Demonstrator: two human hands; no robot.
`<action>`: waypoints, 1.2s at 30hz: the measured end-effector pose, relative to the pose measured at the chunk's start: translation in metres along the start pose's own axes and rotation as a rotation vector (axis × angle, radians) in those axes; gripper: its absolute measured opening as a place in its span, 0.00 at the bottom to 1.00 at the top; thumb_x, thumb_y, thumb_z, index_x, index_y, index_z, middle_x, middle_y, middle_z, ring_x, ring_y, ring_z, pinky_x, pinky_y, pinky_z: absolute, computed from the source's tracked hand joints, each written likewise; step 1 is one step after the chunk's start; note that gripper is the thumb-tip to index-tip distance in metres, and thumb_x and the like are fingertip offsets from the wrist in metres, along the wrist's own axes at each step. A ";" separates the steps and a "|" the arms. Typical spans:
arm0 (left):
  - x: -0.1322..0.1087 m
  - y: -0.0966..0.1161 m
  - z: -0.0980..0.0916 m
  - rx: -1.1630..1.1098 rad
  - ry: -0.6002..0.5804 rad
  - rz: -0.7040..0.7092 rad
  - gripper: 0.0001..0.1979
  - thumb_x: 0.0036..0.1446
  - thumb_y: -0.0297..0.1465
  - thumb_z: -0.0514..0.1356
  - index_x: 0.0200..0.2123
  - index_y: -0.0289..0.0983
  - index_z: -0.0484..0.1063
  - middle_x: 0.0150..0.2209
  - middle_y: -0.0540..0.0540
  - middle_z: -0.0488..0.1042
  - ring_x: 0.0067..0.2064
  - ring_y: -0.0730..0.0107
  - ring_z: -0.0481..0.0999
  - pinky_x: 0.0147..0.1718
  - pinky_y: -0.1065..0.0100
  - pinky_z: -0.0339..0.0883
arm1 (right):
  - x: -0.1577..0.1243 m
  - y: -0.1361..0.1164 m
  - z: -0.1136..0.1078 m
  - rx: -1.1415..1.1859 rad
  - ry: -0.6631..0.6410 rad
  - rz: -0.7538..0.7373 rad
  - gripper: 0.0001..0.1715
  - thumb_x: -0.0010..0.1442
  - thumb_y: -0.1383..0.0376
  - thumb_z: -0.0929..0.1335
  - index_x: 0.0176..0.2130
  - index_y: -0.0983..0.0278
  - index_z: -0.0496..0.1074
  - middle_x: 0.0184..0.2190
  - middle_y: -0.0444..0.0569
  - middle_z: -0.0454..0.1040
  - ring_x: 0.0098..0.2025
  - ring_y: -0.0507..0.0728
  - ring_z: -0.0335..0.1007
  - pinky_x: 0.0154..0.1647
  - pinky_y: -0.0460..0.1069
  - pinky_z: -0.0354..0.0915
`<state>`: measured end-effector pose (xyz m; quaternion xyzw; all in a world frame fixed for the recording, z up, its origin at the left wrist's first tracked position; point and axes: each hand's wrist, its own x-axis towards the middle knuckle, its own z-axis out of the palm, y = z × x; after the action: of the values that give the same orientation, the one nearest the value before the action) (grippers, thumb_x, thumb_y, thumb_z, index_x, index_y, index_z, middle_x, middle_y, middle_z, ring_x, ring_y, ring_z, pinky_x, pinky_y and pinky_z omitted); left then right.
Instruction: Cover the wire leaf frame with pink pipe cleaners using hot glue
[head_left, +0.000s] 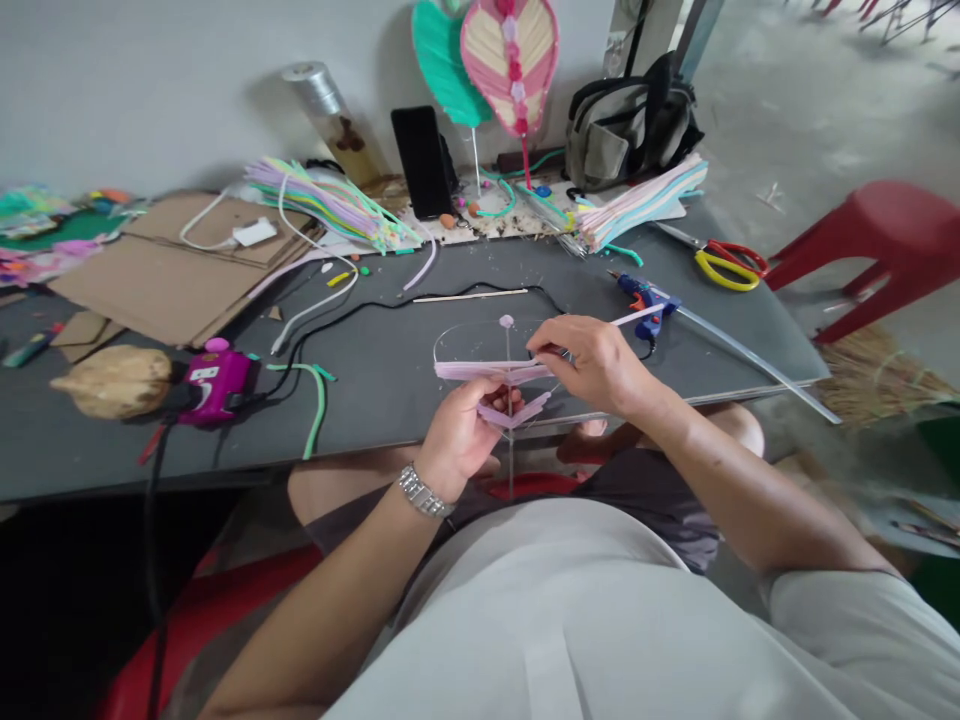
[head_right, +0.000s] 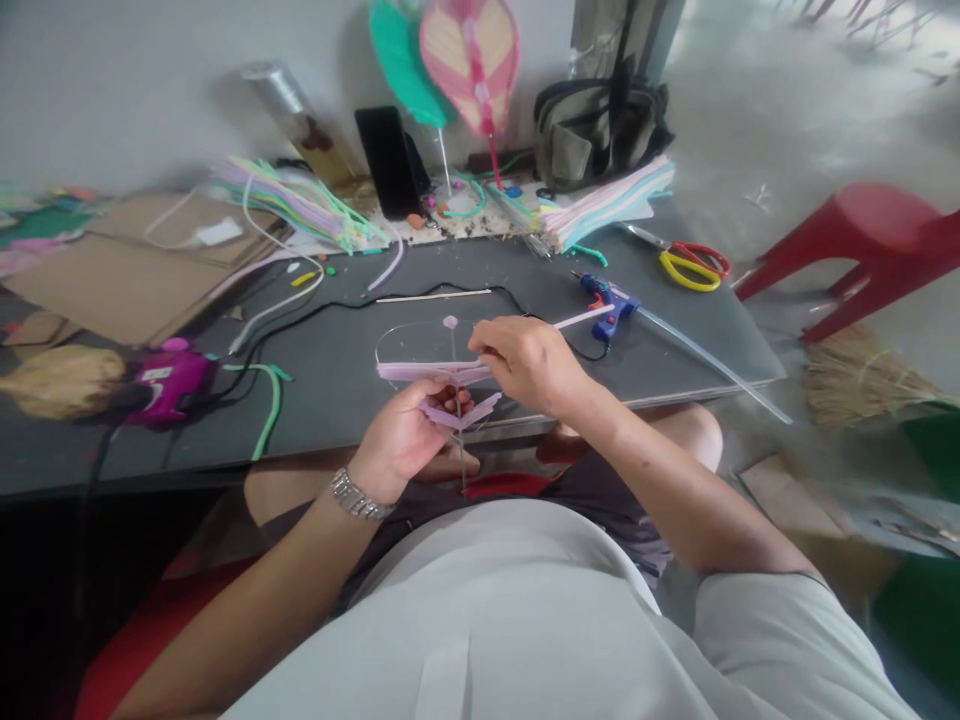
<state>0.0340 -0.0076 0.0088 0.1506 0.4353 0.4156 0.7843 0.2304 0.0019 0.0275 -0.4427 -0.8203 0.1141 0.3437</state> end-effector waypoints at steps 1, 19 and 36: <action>0.001 0.000 0.001 -0.002 0.000 -0.003 0.05 0.48 0.23 0.67 0.28 0.34 0.73 0.26 0.50 0.73 0.30 0.74 0.73 0.33 0.70 0.73 | 0.002 0.000 0.001 0.002 -0.016 -0.018 0.11 0.66 0.73 0.64 0.40 0.62 0.75 0.35 0.49 0.80 0.37 0.56 0.74 0.41 0.50 0.66; 0.000 -0.003 -0.001 -0.082 0.047 0.007 0.05 0.51 0.23 0.68 0.28 0.34 0.75 0.25 0.51 0.73 0.28 0.75 0.73 0.32 0.71 0.74 | -0.010 -0.017 -0.017 -0.148 0.243 -0.006 0.08 0.69 0.67 0.66 0.37 0.61 0.74 0.36 0.50 0.80 0.39 0.58 0.73 0.42 0.54 0.65; 0.000 -0.011 -0.004 -0.140 -0.016 0.097 0.07 0.44 0.25 0.70 0.26 0.33 0.74 0.25 0.51 0.73 0.28 0.75 0.71 0.31 0.71 0.68 | 0.000 -0.016 0.027 -0.207 -0.017 -0.122 0.13 0.67 0.73 0.63 0.37 0.63 0.76 0.35 0.50 0.79 0.39 0.59 0.68 0.41 0.54 0.55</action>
<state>0.0363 -0.0150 -0.0005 0.1193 0.3912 0.4812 0.7754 0.2016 -0.0038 0.0153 -0.4241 -0.8560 0.0113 0.2955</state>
